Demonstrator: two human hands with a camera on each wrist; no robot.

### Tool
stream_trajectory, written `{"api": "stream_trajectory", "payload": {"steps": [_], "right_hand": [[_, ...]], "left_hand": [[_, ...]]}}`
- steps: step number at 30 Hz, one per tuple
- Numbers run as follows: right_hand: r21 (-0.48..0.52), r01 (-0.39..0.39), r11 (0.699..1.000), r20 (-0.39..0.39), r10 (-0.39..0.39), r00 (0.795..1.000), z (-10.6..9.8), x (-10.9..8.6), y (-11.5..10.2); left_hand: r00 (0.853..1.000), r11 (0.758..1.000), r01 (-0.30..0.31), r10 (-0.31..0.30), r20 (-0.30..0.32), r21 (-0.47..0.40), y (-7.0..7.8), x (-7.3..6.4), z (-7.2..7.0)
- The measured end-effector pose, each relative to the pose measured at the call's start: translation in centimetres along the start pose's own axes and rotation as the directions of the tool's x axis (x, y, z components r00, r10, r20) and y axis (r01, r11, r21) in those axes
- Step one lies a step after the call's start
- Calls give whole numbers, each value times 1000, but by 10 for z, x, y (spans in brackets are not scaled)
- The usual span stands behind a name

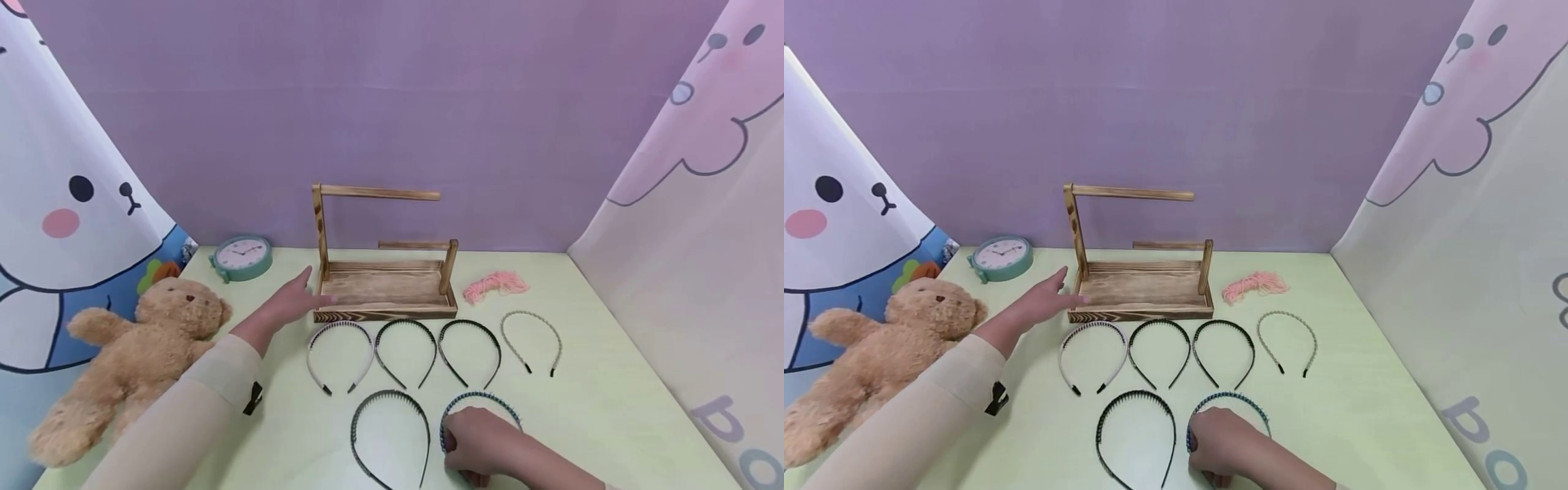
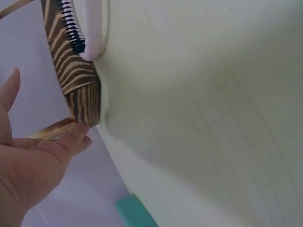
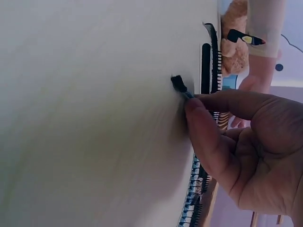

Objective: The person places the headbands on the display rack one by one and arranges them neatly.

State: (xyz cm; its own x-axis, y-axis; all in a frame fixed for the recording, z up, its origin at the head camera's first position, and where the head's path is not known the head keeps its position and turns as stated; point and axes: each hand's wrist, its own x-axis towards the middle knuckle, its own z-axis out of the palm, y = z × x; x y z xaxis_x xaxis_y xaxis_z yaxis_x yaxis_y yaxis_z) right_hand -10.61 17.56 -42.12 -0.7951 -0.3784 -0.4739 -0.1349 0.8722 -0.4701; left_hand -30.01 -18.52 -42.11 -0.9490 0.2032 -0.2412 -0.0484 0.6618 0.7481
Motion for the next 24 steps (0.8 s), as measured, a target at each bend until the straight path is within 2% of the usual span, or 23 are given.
{"api": "stream_trajectory", "payload": {"steps": [3,5,9,14,18,20,24], "right_hand": [[-6,-5,1000,0,5,1000,1,0,1],[-32,3,999,-20,-3,1000,1,-1,2],[-122,77,990,-106,-90,990,-9,-8,1],[-222,202,954,-229,-252,940,-43,-26,-10],[-258,238,936,-310,-314,897,-71,-34,-22],[-272,254,928,-347,-341,874,-82,-34,-28],[-251,290,924,-392,-371,842,-100,-22,-37]], "left_hand": [[1000,1000,21,-21,16,-10,1,2,3],[1000,1000,10,-9,24,-13,1,3,6],[1000,1000,-24,24,20,18,2,6,11],[1000,995,-22,22,2,97,1,8,13],[1000,993,-25,26,-1,114,1,7,12],[999,992,-31,32,-5,124,1,8,11],[999,989,-35,38,-17,146,-1,11,11]]}}
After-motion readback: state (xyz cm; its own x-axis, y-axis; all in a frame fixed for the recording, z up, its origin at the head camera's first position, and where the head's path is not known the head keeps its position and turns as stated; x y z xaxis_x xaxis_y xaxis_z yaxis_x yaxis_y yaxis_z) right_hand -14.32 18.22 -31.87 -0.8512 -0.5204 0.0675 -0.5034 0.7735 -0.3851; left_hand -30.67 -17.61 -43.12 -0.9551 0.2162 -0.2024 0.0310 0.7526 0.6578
